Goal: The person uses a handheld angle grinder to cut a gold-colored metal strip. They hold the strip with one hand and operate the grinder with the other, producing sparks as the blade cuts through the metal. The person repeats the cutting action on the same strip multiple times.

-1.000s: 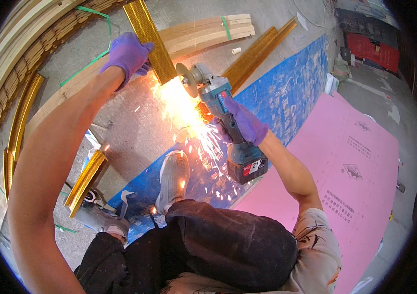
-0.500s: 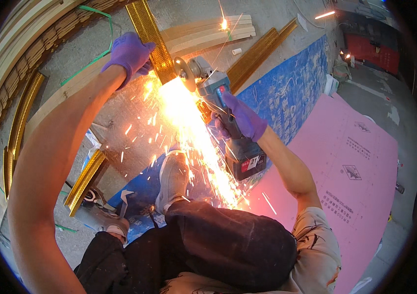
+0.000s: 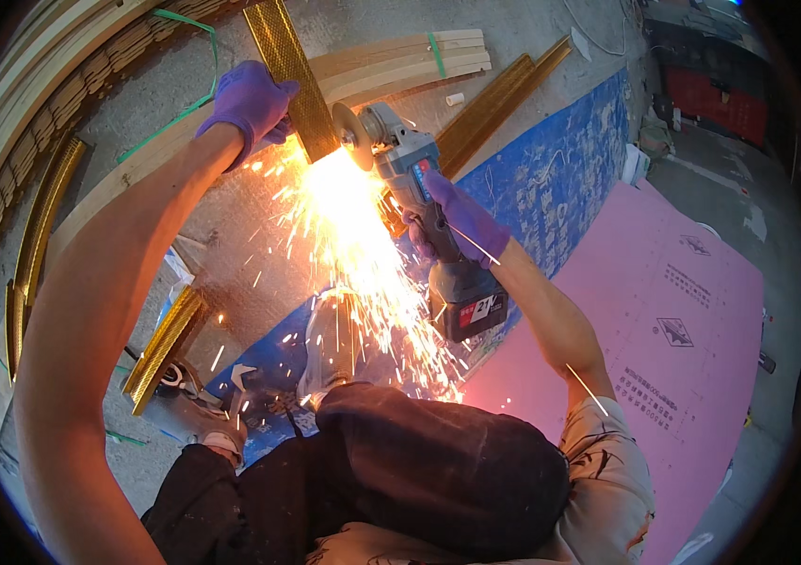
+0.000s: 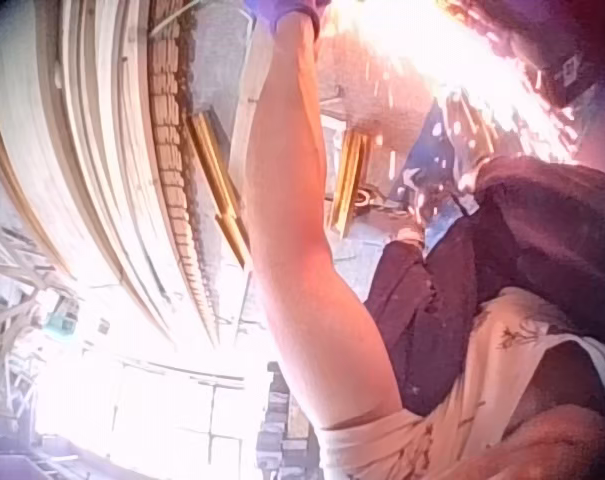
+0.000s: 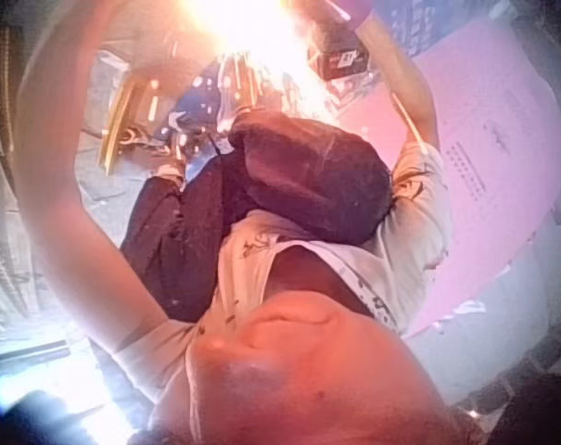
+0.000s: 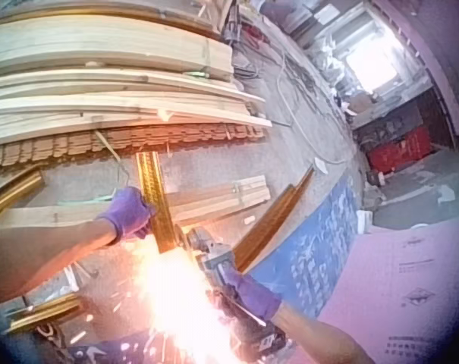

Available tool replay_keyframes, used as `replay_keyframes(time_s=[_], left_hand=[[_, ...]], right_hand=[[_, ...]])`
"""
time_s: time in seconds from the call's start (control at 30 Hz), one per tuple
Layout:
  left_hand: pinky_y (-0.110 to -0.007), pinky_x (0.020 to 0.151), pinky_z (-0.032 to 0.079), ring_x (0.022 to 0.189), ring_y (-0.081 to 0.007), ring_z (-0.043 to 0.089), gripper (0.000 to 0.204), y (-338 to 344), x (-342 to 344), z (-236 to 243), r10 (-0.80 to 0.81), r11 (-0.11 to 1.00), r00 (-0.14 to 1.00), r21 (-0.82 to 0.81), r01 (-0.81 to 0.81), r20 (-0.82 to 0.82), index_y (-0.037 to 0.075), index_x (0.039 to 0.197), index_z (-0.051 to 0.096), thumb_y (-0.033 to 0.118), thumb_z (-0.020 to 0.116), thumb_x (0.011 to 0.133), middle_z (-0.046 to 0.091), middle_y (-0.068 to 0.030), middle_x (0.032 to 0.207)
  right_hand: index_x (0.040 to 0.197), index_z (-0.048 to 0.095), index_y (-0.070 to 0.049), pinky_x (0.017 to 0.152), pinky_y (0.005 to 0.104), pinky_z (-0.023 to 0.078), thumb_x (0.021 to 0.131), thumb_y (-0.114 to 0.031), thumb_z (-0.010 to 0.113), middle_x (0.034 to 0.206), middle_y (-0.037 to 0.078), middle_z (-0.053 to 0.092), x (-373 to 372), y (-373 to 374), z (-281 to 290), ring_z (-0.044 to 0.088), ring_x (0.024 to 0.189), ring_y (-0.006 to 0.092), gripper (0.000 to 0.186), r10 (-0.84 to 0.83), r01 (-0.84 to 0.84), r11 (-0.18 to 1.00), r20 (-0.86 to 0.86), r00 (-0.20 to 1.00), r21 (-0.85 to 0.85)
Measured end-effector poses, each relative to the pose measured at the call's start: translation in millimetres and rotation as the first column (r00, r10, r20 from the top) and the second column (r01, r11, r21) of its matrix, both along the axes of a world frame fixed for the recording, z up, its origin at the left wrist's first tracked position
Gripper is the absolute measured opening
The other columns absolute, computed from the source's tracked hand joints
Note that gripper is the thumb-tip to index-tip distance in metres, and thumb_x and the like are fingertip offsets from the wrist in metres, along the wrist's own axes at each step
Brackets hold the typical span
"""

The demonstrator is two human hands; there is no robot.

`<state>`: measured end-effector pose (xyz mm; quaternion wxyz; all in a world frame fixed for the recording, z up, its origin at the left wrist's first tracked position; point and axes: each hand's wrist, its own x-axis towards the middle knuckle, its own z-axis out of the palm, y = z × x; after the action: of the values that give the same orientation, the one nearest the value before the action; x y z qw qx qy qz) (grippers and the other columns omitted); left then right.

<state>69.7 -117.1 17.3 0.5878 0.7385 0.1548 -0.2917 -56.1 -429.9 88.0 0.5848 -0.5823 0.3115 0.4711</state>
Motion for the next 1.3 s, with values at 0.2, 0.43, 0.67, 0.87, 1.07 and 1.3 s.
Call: replay_keyframes(time_s=[0.2,0.43,0.67,0.87,1.07,1.3], left_hand=[[-0.035,0.044,0.059,0.054,-0.0225,0.07,0.032,3,-1,-5,0.011,1.0,1.0,0.014,-0.011,0.026,-0.003,0.082,0.06,0.021,0.072,0.099,0.069,-0.0151,0.069],[-0.035,0.044,0.059,0.056,-0.0235,0.071,0.03,0,-1,-4,0.025,1.0,1.0,-0.017,-0.025,0.014,-0.004,0.084,0.06,0.019,0.072,0.099,0.069,-0.0158,0.07],[-0.035,0.044,0.058,0.057,-0.0231,0.072,0.029,1,2,-6,-0.012,1.0,1.0,0.008,0.012,0.013,-0.004,0.085,0.06,0.019,0.072,0.099,0.069,-0.0158,0.07],[-0.035,0.044,0.057,0.051,-0.0214,0.068,0.03,4,5,-23,-0.079,0.994,0.994,0.085,0.073,0.077,-0.004,0.084,0.06,0.019,0.072,0.099,0.068,-0.0153,0.068],[-0.034,0.044,0.056,0.051,-0.0209,0.067,0.032,0,3,-16,0.033,0.997,0.999,-0.074,-0.036,-0.035,-0.004,0.081,0.062,0.02,0.071,0.1,0.066,-0.0139,0.067],[-0.033,0.044,0.054,0.048,-0.0189,0.062,0.032,-3,1,-12,0.097,0.984,0.994,-0.144,-0.103,-0.048,-0.003,0.079,0.065,0.02,0.07,0.101,0.065,-0.0119,0.066]], right_hand=[[0.108,0.059,-0.007,0.051,0.0306,0.055,0.091,-0.075,0.062,0.076,0.004,0.067,8,23,15,0.068,0.06,0.0134,0.07,-0.048,0.049,0.995,0.015,0.999,-0.085],[0.108,0.06,-0.006,0.049,0.0285,0.053,0.09,-0.078,0.059,0.072,0.002,0.063,8,29,21,0.064,0.056,0.012,0.074,0.032,-0.017,0.991,0.111,0.993,-0.135],[0.105,0.062,-0.005,0.049,0.0301,0.051,0.088,-0.083,0.057,0.072,0.004,0.064,6,20,17,0.062,0.055,0.0142,0.08,0.104,-0.1,0.992,0.06,0.993,-0.073],[0.103,0.064,-0.002,0.051,0.0297,0.053,0.086,-0.084,0.058,0.073,0.005,0.065,1,27,28,0.063,0.057,0.0138,0.085,0.071,-0.07,0.989,0.0,0.997,-0.13],[0.099,0.063,-0.002,0.048,0.0323,0.051,0.096,-0.075,0.053,0.071,0.007,0.064,-14,19,40,0.063,0.056,0.0172,0.074,0.05,-0.043,0.995,0.072,0.996,-0.093],[0.1,0.062,-0.002,0.046,0.0345,0.05,0.101,-0.067,0.051,0.069,0.009,0.063,-26,28,41,0.061,0.052,0.019,0.066,0.016,-0.018,0.987,-0.015,1.0,-0.157]])
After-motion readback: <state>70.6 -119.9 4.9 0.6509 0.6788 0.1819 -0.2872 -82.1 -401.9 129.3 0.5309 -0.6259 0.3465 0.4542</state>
